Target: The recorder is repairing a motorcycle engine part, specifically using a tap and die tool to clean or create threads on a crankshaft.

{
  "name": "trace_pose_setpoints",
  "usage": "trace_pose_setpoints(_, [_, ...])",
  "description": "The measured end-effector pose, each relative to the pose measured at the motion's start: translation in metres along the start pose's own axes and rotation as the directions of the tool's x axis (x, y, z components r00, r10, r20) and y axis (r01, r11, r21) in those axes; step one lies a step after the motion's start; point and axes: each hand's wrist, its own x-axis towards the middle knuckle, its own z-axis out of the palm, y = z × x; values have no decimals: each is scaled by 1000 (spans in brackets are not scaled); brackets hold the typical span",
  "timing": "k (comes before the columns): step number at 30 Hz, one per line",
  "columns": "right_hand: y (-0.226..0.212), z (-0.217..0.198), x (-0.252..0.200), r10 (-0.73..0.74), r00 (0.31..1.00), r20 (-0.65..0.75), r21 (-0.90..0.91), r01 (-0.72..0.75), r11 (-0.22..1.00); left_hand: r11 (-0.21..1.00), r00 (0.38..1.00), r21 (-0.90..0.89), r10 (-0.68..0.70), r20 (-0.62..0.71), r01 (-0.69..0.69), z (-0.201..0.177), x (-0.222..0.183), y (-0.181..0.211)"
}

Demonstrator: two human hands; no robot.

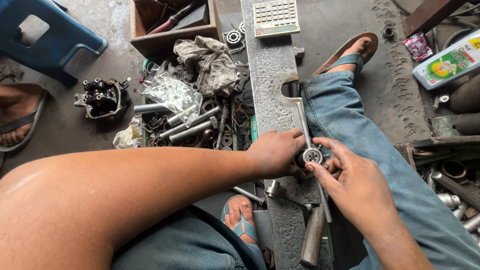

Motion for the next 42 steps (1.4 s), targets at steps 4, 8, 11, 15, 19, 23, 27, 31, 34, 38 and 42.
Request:
trace_pose_setpoints(4, [9, 9, 0, 13, 1000, -22, 20, -13, 1000, 1000, 999, 10, 22, -34, -22, 6, 0, -4])
trace_pose_setpoints(8, [9, 9, 0, -9, 999, -32, -31, 8, 999, 999, 997, 0, 37, -60, -38, 7, 0, -4])
trace_pose_setpoints(11, [8, 6, 0, 24, 1000, -19, -56, -25, 998, 1000, 999, 1, 25, -44, -25, 8, 0, -5])
trace_pose_setpoints(15, [12, -4, 2, 20, 1000, -23, -134, -23, 991, 999, 999, 25, 28, -38, -27, 9, 2, -7])
trace_pose_setpoints(19, [7, -11, 0, -73, 989, -129, -132, 56, 990, 1000, 999, 2, 24, -29, -24, 4, -1, -4])
trace_pose_setpoints(23, [21, -12, 11, -320, 935, -150, -202, 288, 936, 999, 999, -50, 17, -27, -18, -2, -3, -3])
trace_pose_setpoints(27, [16, -23, 7, -337, 941, -18, -344, 310, 886, 998, 998, -51, 47, -37, -49, 0, -4, -7])
trace_pose_setpoints(31, [-2, -37, -7, -5, 994, 113, -538, 66, 840, 985, 989, -115, 118, -90, -128, 6, -8, -19])
trace_pose_setpoints(34, [17, -32, -15, -81, 992, 94, -527, 119, 842, 981, 989, -129, 135, -63, -142, 6, -13, -23])
trace_pose_setpoints(38, [10, -36, -5, -73, 997, 15, -468, 71, 881, 970, 982, -159, 170, -83, -182, 2, -17, -21])
trace_pose_setpoints(42, [31, -30, 12, 119, 993, 8, -348, -109, 931, 977, 984, -120, 168, -66, -175, -2, -18, -17])
